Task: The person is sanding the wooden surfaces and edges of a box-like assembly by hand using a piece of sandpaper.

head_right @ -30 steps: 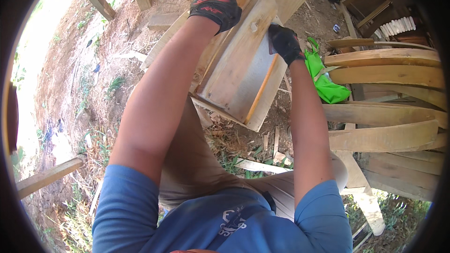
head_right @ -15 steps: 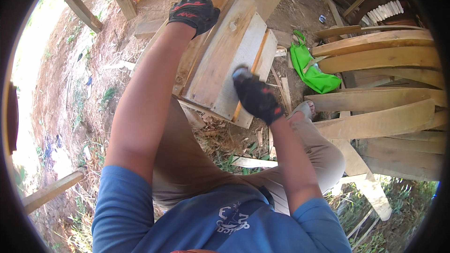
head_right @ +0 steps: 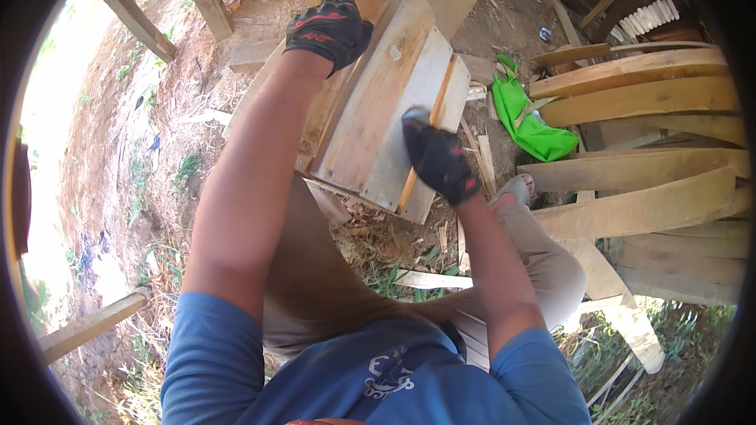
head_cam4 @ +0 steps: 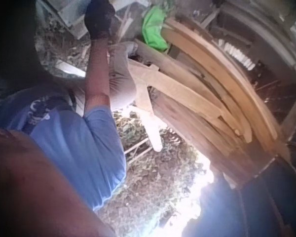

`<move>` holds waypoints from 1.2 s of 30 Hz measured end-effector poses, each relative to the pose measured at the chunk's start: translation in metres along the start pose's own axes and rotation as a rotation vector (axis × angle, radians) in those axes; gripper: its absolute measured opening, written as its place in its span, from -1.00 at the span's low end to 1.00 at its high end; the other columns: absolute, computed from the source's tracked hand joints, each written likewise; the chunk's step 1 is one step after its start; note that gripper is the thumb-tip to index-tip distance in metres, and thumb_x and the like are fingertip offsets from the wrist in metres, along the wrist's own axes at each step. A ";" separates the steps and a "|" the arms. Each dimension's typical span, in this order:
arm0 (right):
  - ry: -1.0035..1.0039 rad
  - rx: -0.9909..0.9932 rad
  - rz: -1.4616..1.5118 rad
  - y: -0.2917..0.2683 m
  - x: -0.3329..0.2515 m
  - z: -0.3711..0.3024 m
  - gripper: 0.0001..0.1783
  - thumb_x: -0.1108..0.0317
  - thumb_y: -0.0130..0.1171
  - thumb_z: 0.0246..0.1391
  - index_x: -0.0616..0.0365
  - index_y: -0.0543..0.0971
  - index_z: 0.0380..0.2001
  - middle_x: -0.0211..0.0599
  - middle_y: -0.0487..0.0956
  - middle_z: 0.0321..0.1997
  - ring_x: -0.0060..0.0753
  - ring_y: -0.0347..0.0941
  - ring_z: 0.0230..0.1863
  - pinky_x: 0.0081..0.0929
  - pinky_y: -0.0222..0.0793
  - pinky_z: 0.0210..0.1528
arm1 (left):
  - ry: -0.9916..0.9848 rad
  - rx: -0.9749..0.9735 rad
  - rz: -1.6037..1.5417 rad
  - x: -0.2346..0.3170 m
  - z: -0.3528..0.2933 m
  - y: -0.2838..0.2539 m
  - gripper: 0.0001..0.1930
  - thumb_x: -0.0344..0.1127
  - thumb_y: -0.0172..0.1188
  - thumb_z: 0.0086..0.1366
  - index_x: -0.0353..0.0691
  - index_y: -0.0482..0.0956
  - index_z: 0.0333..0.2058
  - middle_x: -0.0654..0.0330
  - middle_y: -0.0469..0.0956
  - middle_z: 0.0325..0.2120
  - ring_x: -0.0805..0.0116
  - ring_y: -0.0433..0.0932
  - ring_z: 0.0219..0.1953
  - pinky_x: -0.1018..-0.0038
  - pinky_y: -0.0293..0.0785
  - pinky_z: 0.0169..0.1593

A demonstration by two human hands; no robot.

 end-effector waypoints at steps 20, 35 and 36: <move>-0.343 0.117 -0.538 0.016 0.107 0.076 -0.66 0.40 0.03 0.42 0.27 0.54 0.16 -0.13 0.56 -0.43 -0.13 0.55 -0.52 -0.25 0.51 -0.45 | 0.004 0.002 -0.061 0.002 0.002 -0.008 -0.42 0.03 0.18 0.43 -0.38 0.45 0.17 -0.18 0.70 0.04 -0.18 0.69 0.12 0.00 0.59 0.19; -0.052 0.103 -0.361 0.018 -0.082 -0.049 -0.59 0.29 0.08 0.32 0.18 0.58 0.16 -0.11 0.67 -0.12 -0.01 0.66 -0.21 -0.03 0.61 -0.29 | 0.048 -0.021 -0.065 0.000 0.001 -0.003 -0.33 0.07 0.19 0.45 -0.42 0.38 0.25 -0.27 0.60 0.18 -0.23 0.60 0.23 0.00 0.53 0.29; -0.022 0.130 -0.440 0.023 -0.071 -0.041 -0.60 0.29 0.08 0.32 0.18 0.59 0.15 -0.10 0.67 -0.11 0.01 0.67 -0.23 -0.03 0.61 -0.29 | 0.045 -0.027 -0.069 0.000 0.002 -0.003 -0.33 0.07 0.19 0.45 -0.43 0.38 0.25 -0.27 0.60 0.18 -0.23 0.60 0.23 0.00 0.53 0.29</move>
Point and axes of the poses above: each hand's wrist, its own z-axis towards the middle knuckle, its own y-axis out of the palm, x = y × z, the point moved 1 cm from there along z, towards the middle knuckle
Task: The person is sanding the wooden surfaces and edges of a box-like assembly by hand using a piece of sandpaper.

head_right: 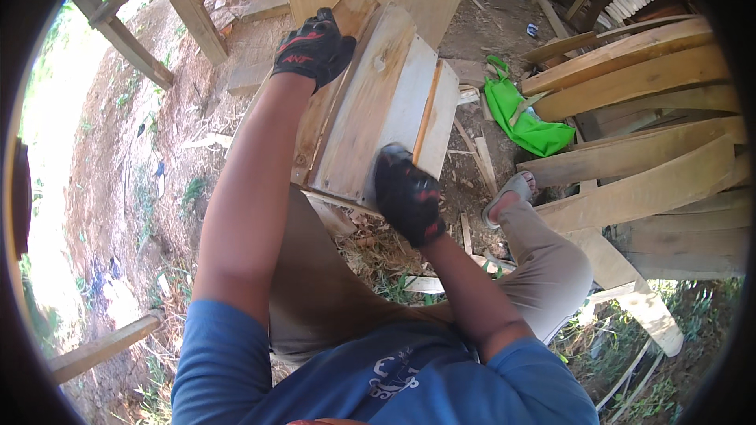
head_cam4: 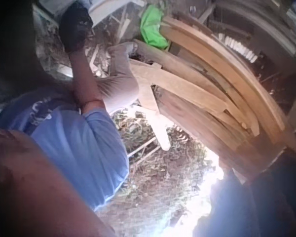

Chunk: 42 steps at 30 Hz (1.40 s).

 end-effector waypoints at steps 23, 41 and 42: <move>-0.070 -0.076 -0.171 0.101 0.169 0.138 -0.85 0.27 0.06 0.20 0.05 0.57 -0.37 -0.08 0.65 -0.44 0.09 0.65 -0.42 0.03 0.57 -0.35 | -0.057 -0.019 -0.022 0.003 0.007 0.001 -0.32 0.10 0.16 0.45 -0.36 0.39 0.29 -0.26 0.58 0.22 -0.25 0.56 0.28 -0.03 0.49 0.33; 0.259 -0.024 0.364 0.020 0.029 0.043 -0.76 0.28 0.07 0.22 0.09 0.68 -0.40 -0.12 0.72 -0.36 -0.01 0.70 -0.37 -0.03 0.62 -0.40 | -0.029 -0.037 0.166 0.015 0.004 -0.008 -0.19 0.18 0.23 0.40 -0.35 0.32 0.37 -0.29 0.57 0.23 -0.26 0.55 0.28 -0.03 0.48 0.33; 0.314 -0.096 0.331 0.031 0.052 0.063 -0.71 0.24 0.05 0.25 0.11 0.71 -0.35 -0.07 0.76 -0.23 0.05 0.74 -0.26 0.02 0.65 -0.30 | -0.022 -0.043 0.164 0.021 0.005 -0.007 -0.19 0.18 0.23 0.40 -0.34 0.33 0.37 -0.28 0.57 0.23 -0.26 0.55 0.28 -0.04 0.47 0.33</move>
Point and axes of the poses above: each hand's wrist, its own z-axis towards the middle knuckle, its own y-axis out of the palm, x = y × z, the point moved 1 cm from there along z, towards the middle knuckle
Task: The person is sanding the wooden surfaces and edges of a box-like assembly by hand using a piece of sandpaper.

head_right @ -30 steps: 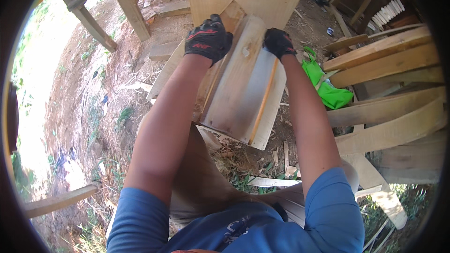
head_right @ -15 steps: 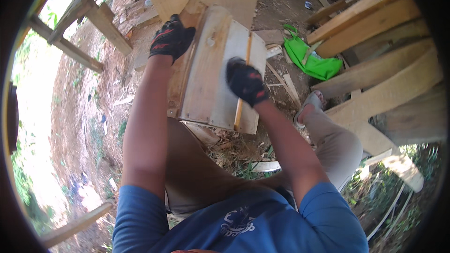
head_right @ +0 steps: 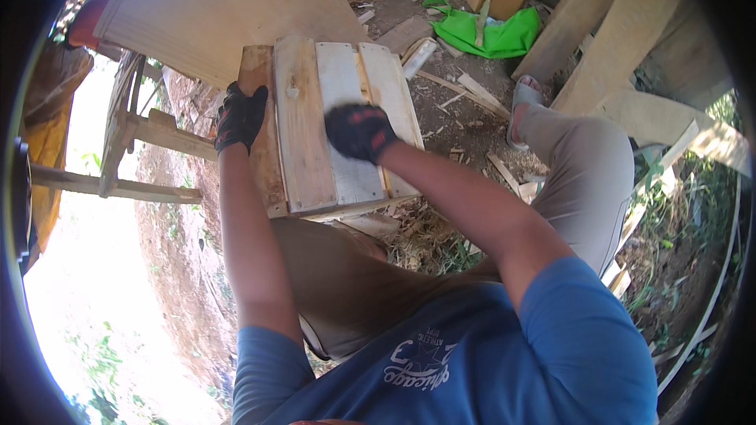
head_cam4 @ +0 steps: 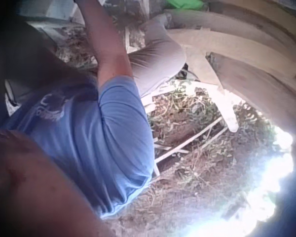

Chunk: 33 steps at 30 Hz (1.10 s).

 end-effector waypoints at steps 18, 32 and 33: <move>-0.220 0.149 -0.030 -0.012 -0.037 -0.079 -0.84 0.36 0.10 0.12 0.22 0.60 -0.36 -0.09 0.64 -0.47 -0.07 0.65 -0.47 -0.11 0.50 -0.55 | -0.015 0.009 0.035 0.005 -0.008 0.001 -0.19 0.22 0.20 0.41 -0.30 0.31 0.38 -0.28 0.59 0.20 -0.27 0.56 0.27 -0.05 0.47 0.33; -0.043 0.013 0.074 -0.001 0.011 0.017 -0.74 0.21 0.13 0.17 0.11 0.72 -0.34 -0.03 0.75 -0.29 0.11 0.73 -0.25 0.01 0.66 -0.18 | -0.035 -0.010 -0.058 -0.005 0.000 0.003 -0.23 0.19 0.23 0.40 -0.28 0.35 0.35 -0.26 0.59 0.20 -0.28 0.56 0.26 -0.07 0.47 0.32; -0.008 0.027 0.102 -0.005 0.000 -0.001 -0.76 0.23 0.12 0.18 0.11 0.70 -0.35 -0.05 0.75 -0.31 0.10 0.73 -0.31 0.02 0.66 -0.23 | -0.039 -0.013 -0.055 -0.003 -0.002 0.001 -0.23 0.19 0.23 0.39 -0.28 0.35 0.35 -0.27 0.59 0.20 -0.29 0.55 0.26 -0.08 0.47 0.32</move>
Point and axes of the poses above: each hand's wrist, its own z-axis towards the middle knuckle, its own y-axis out of the palm, x = y × z, the point moved 1 cm from there along z, towards the middle knuckle
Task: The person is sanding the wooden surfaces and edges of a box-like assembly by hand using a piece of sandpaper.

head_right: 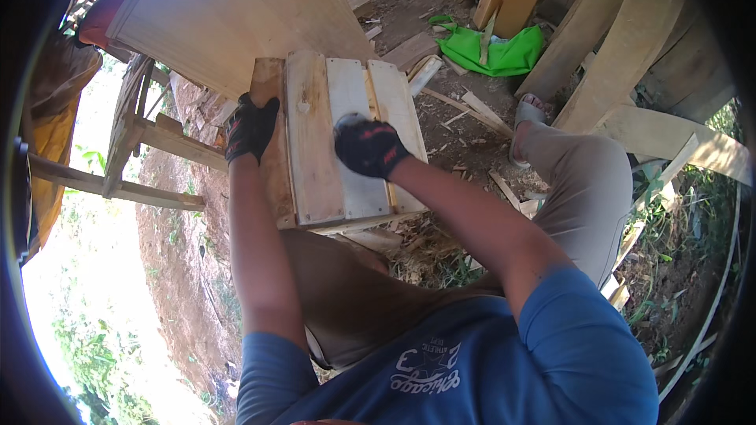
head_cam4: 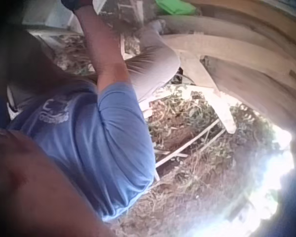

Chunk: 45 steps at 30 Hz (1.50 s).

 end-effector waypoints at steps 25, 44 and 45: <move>0.197 -0.111 -0.027 -0.066 0.059 -0.056 -0.70 0.23 0.00 0.37 0.19 0.63 -0.23 0.08 0.71 -0.14 0.23 0.66 -0.11 0.12 0.55 0.02 | -0.004 0.008 0.003 -0.003 0.001 -0.005 -0.27 0.20 0.24 0.38 -0.25 0.38 0.29 -0.27 0.60 0.17 -0.29 0.57 0.25 -0.08 0.49 0.29; 0.116 -0.221 -0.185 0.013 0.135 0.130 -0.58 0.18 -0.04 0.32 0.19 0.76 -0.22 0.02 0.77 -0.11 0.17 0.71 -0.09 -0.01 0.60 0.01 | -0.060 -0.050 -0.028 -0.005 0.002 -0.005 -0.14 0.23 0.22 0.38 -0.24 0.29 0.44 -0.23 0.52 0.30 -0.25 0.46 0.38 -0.05 0.39 0.41; -0.038 -0.218 -0.288 0.015 0.130 0.132 -0.65 0.21 0.02 0.28 0.18 0.73 -0.25 0.00 0.76 -0.17 0.12 0.72 -0.15 -0.05 0.61 -0.07 | -0.064 -0.038 -0.023 -0.007 0.000 -0.007 -0.15 0.23 0.22 0.38 -0.24 0.29 0.44 -0.23 0.52 0.30 -0.24 0.45 0.38 -0.05 0.39 0.41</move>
Point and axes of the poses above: each hand's wrist, its own z-axis towards the middle knuckle, its own y-axis out of the palm, x = y × z, the point moved 1 cm from there along z, towards the middle knuckle
